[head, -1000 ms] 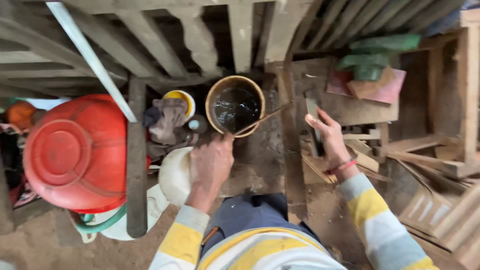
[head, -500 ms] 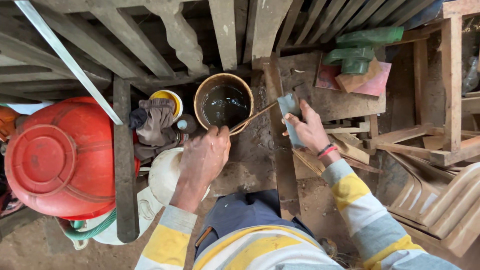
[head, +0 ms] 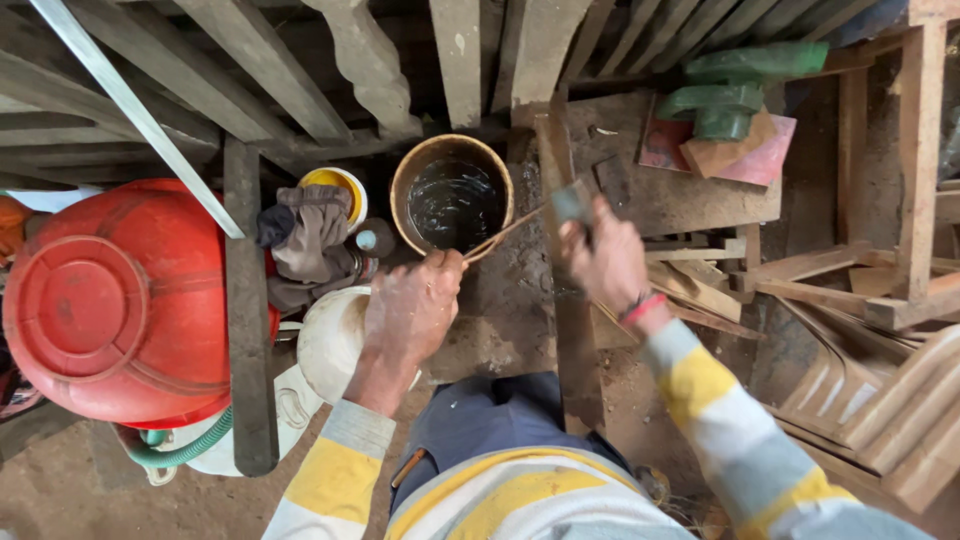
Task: The person scrapes a thin metal strip with a file, rubs it with sandpaper, and dips it into a bucket of liquid.
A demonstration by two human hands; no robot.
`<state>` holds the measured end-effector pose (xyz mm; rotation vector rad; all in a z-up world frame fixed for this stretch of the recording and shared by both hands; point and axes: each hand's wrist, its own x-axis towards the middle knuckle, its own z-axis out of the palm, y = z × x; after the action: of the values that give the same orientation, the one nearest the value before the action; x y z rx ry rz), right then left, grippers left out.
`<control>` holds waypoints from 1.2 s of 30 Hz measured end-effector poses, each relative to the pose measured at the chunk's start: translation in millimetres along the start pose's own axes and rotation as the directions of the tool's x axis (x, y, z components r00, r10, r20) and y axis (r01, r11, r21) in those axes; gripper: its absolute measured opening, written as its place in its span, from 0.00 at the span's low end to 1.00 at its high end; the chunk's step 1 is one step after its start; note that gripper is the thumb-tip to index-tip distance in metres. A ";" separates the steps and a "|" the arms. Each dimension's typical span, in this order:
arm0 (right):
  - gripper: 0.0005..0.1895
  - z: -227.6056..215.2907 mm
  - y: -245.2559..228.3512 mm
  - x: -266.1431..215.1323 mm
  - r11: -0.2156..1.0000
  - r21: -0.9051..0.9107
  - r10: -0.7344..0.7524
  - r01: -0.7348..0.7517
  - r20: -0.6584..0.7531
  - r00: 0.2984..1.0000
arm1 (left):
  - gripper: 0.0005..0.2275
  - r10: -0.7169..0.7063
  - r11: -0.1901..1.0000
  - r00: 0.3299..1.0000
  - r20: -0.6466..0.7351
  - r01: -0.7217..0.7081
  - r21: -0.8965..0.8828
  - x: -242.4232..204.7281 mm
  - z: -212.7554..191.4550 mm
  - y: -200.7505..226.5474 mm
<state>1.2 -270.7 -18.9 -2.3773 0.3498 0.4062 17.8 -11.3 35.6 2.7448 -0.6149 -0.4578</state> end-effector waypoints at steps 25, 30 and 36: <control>0.17 8.4 1.0 11.2 0.989 -0.135 -0.069 0.068 -0.006 0.998 | 0.04 0.030 0.999 0.997 -0.071 -0.029 0.013 1.1 7.5 -8.4; 0.18 2.7 28.3 17.5 0.992 -0.113 -0.052 0.051 -0.010 0.999 | 0.04 0.007 0.999 0.995 -0.101 -0.011 -0.036 -5.7 14.1 -8.4; 0.19 2.5 21.2 17.3 0.985 -0.167 -0.039 0.034 -0.026 0.999 | 0.05 0.006 0.998 0.994 -0.106 -0.012 -0.056 -5.0 10.5 -5.2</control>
<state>9.1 -286.8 -39.7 -2.5506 0.2947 0.3982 11.5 -6.7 25.5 2.6912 -0.5789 -0.3200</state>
